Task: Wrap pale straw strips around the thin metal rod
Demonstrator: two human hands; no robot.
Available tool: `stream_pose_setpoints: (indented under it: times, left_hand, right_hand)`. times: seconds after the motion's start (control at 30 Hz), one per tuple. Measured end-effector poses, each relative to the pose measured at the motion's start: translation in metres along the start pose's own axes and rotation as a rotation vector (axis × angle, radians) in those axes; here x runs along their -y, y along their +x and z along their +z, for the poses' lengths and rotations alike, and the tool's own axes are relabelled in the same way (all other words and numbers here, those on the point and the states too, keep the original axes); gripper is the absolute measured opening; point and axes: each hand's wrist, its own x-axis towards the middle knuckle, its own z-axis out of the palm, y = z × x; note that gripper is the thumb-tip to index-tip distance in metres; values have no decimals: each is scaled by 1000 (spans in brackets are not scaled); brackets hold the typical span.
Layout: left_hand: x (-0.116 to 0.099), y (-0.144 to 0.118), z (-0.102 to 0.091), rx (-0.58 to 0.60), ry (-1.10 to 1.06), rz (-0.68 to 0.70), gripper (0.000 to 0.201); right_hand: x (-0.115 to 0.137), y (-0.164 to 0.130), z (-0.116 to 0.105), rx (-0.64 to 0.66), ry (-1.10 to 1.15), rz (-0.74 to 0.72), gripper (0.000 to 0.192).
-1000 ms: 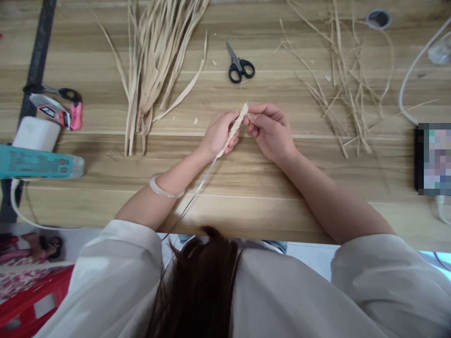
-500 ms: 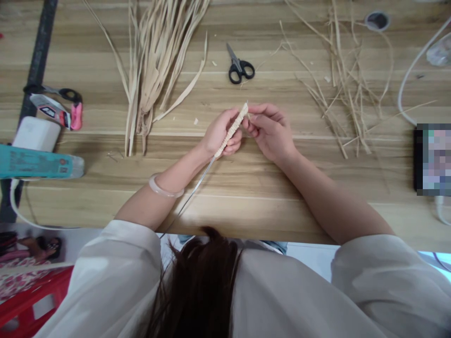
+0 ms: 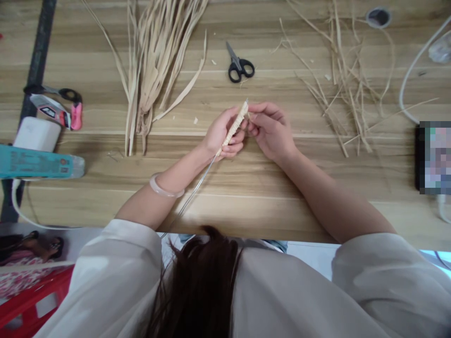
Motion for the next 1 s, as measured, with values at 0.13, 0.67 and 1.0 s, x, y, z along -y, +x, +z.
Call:
stream_pose_setpoints:
  times: [0.13, 0.67, 1.0]
  left_hand:
    - [0, 1, 0, 23, 18, 26, 44]
    - [9, 4, 1, -185, 194, 266, 41]
    - [6, 3, 1, -178, 184, 186, 38]
  right_hand:
    - [-2, 1, -2, 11, -12, -18, 12]
    - [-1, 1, -1, -20, 1, -8, 5]
    - [1, -1, 1, -18, 43, -24, 5]
